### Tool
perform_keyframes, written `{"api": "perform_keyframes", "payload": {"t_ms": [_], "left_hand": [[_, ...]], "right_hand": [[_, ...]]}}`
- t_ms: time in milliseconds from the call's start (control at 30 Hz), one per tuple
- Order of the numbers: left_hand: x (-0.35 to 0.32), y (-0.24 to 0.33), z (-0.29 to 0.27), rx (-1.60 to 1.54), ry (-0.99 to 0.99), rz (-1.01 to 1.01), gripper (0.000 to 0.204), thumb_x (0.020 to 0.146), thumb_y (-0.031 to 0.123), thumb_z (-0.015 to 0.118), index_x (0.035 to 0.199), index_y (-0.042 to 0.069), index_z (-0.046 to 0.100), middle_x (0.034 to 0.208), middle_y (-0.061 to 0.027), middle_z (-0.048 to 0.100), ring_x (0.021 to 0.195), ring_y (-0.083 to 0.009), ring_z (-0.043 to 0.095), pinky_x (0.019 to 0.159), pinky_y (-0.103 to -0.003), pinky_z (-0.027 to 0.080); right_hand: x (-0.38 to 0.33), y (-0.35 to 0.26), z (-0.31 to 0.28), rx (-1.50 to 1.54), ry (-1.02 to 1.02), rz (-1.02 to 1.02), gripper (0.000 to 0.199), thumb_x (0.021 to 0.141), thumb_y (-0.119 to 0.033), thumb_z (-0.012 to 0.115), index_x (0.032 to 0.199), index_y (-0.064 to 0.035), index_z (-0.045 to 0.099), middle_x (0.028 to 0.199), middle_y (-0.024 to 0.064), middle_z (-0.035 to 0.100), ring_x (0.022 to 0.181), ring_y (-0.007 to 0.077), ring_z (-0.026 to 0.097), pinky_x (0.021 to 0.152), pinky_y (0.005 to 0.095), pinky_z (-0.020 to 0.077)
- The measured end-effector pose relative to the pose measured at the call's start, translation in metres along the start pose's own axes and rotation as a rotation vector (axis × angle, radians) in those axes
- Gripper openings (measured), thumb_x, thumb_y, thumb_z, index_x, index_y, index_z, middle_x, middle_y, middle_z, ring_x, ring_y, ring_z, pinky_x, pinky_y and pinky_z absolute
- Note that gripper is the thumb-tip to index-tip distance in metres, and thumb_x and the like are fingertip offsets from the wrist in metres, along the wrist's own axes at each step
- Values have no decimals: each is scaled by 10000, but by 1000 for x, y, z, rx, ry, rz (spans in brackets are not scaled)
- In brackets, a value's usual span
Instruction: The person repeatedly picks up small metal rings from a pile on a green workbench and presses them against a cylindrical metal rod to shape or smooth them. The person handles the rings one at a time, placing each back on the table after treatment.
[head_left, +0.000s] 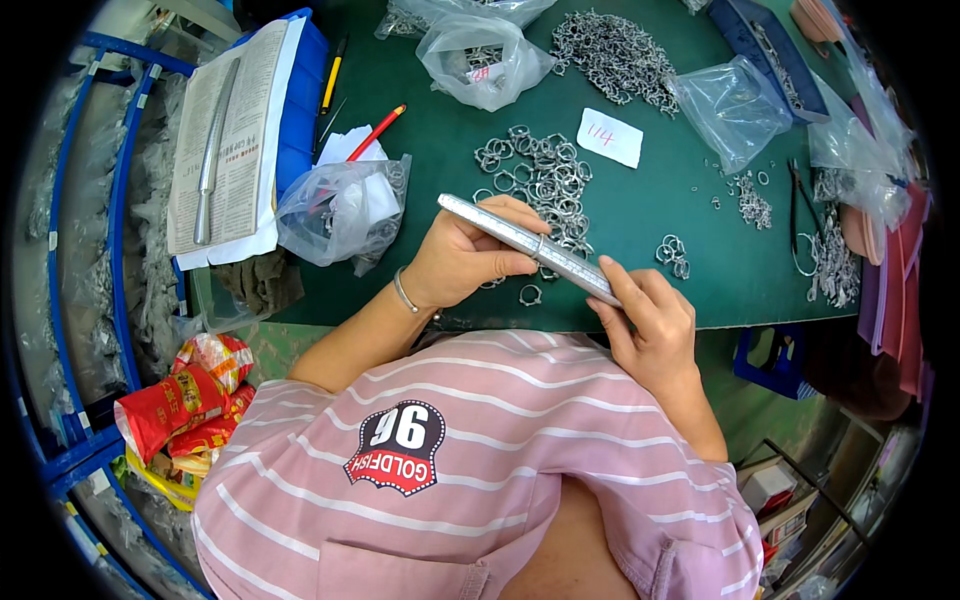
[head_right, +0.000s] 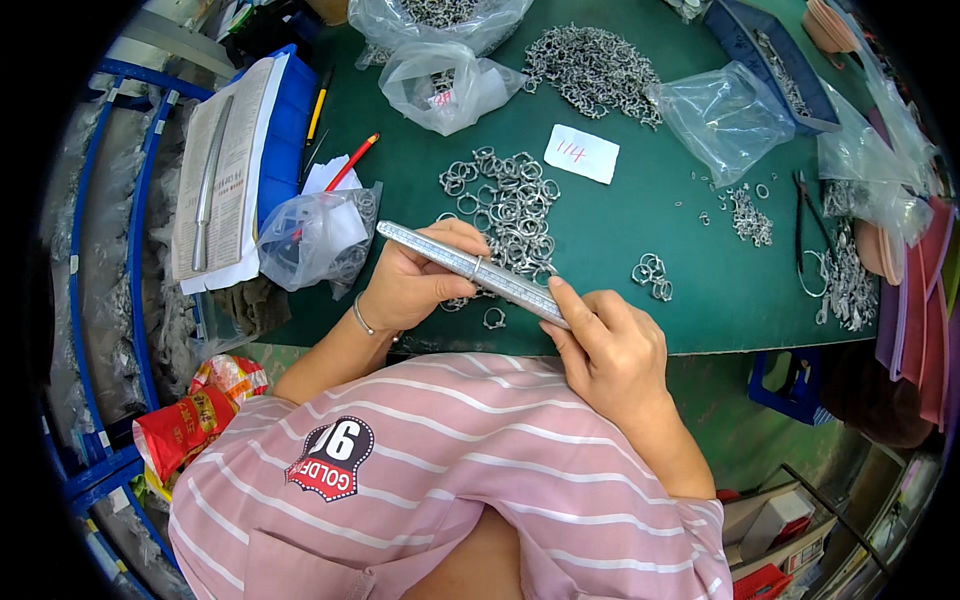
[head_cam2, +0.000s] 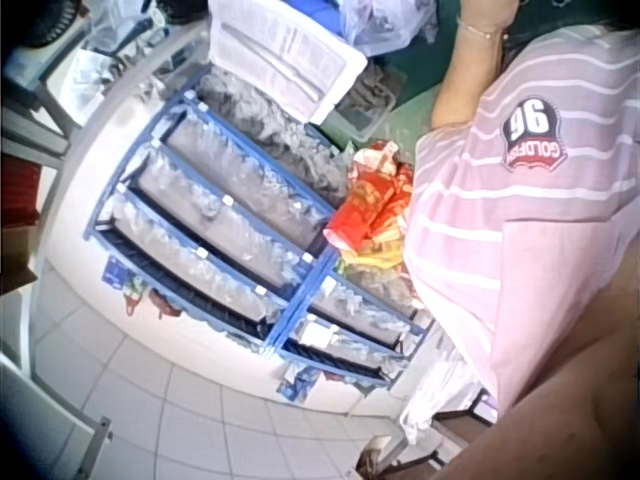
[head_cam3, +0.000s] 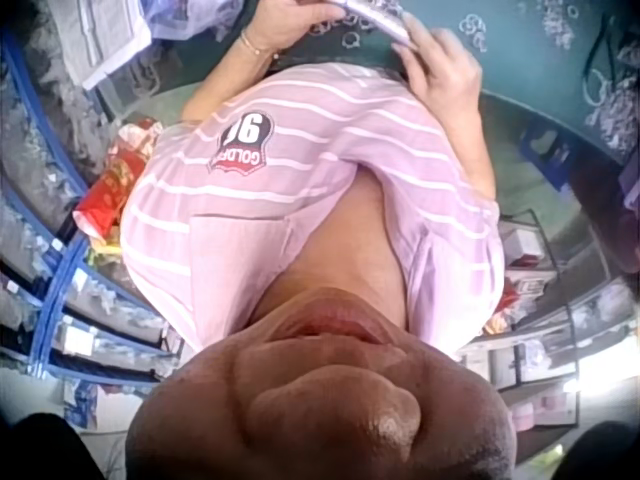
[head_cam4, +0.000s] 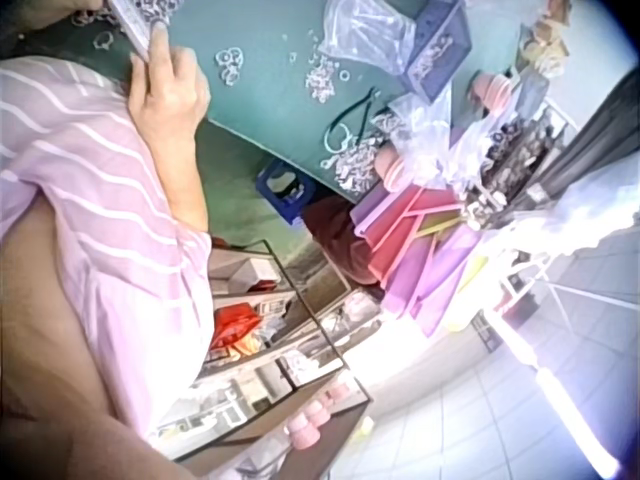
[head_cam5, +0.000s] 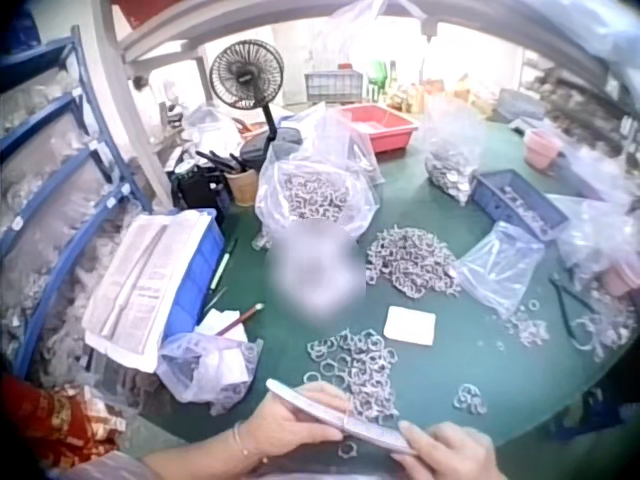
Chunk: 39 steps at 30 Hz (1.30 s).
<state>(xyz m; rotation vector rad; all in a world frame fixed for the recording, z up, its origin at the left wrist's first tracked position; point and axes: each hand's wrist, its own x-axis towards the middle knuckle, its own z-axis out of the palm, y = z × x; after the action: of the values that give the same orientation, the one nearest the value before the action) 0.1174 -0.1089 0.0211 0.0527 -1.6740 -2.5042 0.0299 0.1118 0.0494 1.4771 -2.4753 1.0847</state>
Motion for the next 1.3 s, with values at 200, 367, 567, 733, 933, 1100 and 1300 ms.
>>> {"api": "perform_keyframes", "payload": {"t_ms": [200,367,567,733,933,1100,1300], "left_hand": [[-6,6,3,65,9,32,313,752,-106,648,1054,-35,606,1040,-87,565,922,-155,593,827,-265,500],[-20,15,9,60,100,36,316,753,-73,655,1064,-42,601,1056,-112,560,962,-158,559,813,-264,480],[-33,45,-16,-49,458,286,288,804,-32,589,1091,-47,561,1004,-97,590,802,-117,567,722,-245,480],[-57,101,-36,825,689,461,273,718,-39,618,990,-25,600,888,-58,559,743,-105,506,679,-226,426],[-62,115,-44,1428,619,164,157,725,10,645,882,3,640,870,-108,608,773,-229,591,669,-314,475],[-17,64,-4,1282,349,327,101,734,-13,667,830,-4,637,896,-127,592,795,-285,583,695,-335,475],[13,-3,-31,1219,316,174,112,735,11,676,837,-9,633,824,-133,571,739,-273,585,665,-342,477]], "right_hand": [[1,-3,-1,129,-59,66,423,691,-86,745,1099,-46,640,737,78,582,564,217,564,505,316,453],[4,-5,4,90,-28,-51,436,699,-59,734,1118,-19,621,710,102,575,552,232,550,503,310,444],[4,2,-4,609,-329,277,371,757,-99,711,1100,10,621,683,99,562,579,176,515,543,277,412],[-2,6,-4,447,-229,289,354,775,-107,702,1092,27,620,699,89,568,596,144,498,556,262,401],[-5,12,-5,410,-124,317,355,781,-99,698,1098,37,612,706,89,571,600,138,497,550,256,397],[-4,9,-3,394,-100,311,357,777,-89,699,1098,41,611,699,87,568,587,133,491,541,250,393],[-10,9,-7,363,-69,325,357,775,-74,697,1101,42,609,703,85,574,587,129,493,540,247,393]]}}
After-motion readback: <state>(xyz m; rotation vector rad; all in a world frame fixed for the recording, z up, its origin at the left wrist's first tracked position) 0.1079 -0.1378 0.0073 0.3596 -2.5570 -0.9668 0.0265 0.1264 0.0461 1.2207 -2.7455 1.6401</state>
